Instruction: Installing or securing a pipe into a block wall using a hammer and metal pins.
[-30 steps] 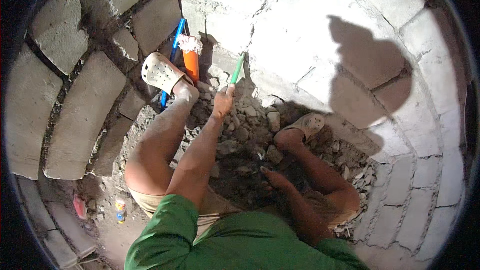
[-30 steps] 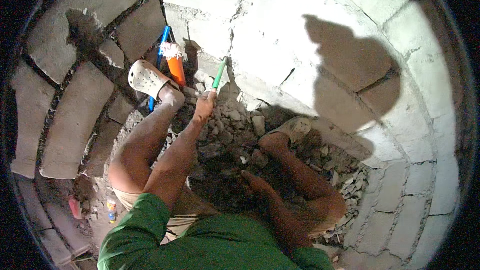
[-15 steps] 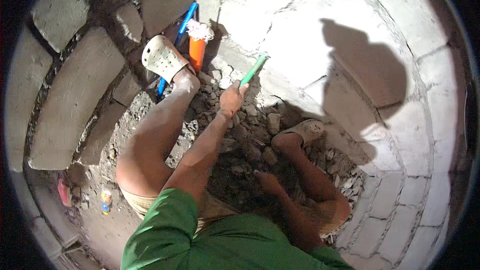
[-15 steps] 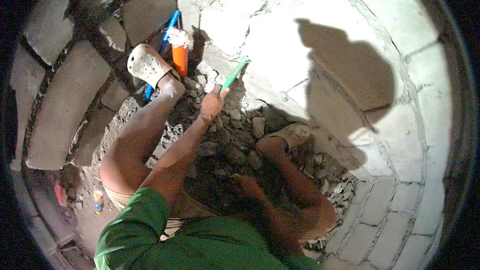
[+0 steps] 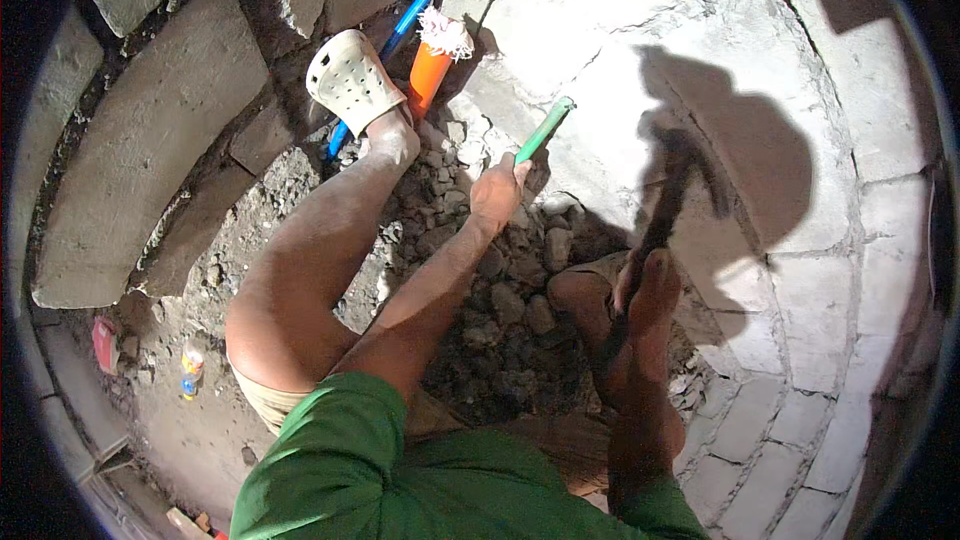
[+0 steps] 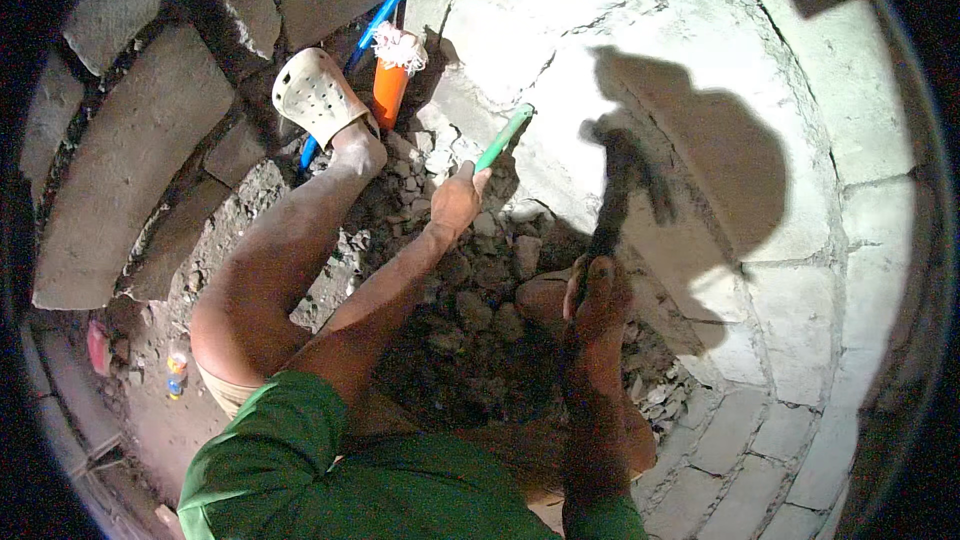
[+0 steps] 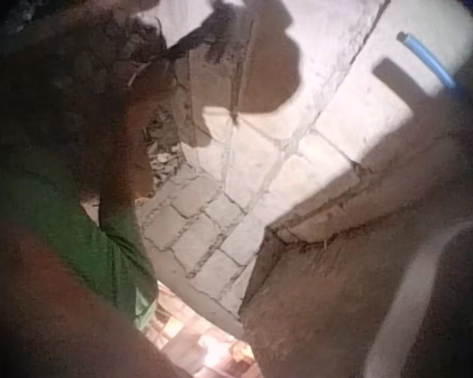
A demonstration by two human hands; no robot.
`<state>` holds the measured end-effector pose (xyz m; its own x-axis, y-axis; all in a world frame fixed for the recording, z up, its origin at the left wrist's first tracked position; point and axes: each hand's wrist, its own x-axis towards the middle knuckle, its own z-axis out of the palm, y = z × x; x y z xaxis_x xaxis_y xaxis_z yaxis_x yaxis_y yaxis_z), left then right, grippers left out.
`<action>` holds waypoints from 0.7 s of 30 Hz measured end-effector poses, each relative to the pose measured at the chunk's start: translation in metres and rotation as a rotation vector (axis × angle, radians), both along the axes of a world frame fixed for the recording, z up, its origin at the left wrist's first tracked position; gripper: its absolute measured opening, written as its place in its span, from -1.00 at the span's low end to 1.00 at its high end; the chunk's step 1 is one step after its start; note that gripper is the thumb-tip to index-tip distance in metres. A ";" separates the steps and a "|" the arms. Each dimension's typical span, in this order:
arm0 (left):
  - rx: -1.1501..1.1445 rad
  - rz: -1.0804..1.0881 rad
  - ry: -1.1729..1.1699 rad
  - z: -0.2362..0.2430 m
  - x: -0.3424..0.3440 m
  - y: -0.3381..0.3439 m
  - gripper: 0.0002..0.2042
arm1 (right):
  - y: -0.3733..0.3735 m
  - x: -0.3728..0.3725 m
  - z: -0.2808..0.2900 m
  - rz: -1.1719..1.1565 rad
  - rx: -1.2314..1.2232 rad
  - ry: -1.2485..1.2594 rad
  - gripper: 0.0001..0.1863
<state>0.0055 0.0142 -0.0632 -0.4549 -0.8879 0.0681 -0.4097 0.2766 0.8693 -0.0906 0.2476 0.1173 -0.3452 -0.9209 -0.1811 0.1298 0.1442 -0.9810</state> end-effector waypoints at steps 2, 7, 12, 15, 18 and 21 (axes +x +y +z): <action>0.026 0.003 -0.008 -0.001 0.007 -0.002 -0.59 | -0.029 0.014 0.013 -0.319 0.043 0.669 -0.54; -0.028 0.022 -0.029 0.002 -0.002 0.001 -0.62 | -0.079 -0.031 -0.090 -0.263 0.058 1.630 -0.63; -0.016 0.020 -0.009 -0.004 -0.001 -0.006 -0.59 | -0.122 -0.015 -0.067 -0.297 0.399 0.710 -0.61; 0.005 0.017 -0.046 -0.001 0.000 0.009 -0.59 | -0.107 -0.001 -0.033 -0.371 0.351 0.424 -0.60; -0.026 -0.051 -0.077 -0.016 0.014 0.064 -0.61 | -0.087 -0.007 -0.002 -0.446 0.358 0.353 -0.61; -0.083 -0.020 -0.025 -0.026 0.024 0.068 -0.63 | -0.066 -0.010 -0.001 -0.306 0.198 0.650 -0.58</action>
<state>0.0298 0.0825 -0.0895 -0.4752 -0.8702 0.1297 -0.4244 0.3559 0.8326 -0.1003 0.1813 0.1167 -0.6747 -0.7381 -0.0053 -0.4055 0.3767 -0.8328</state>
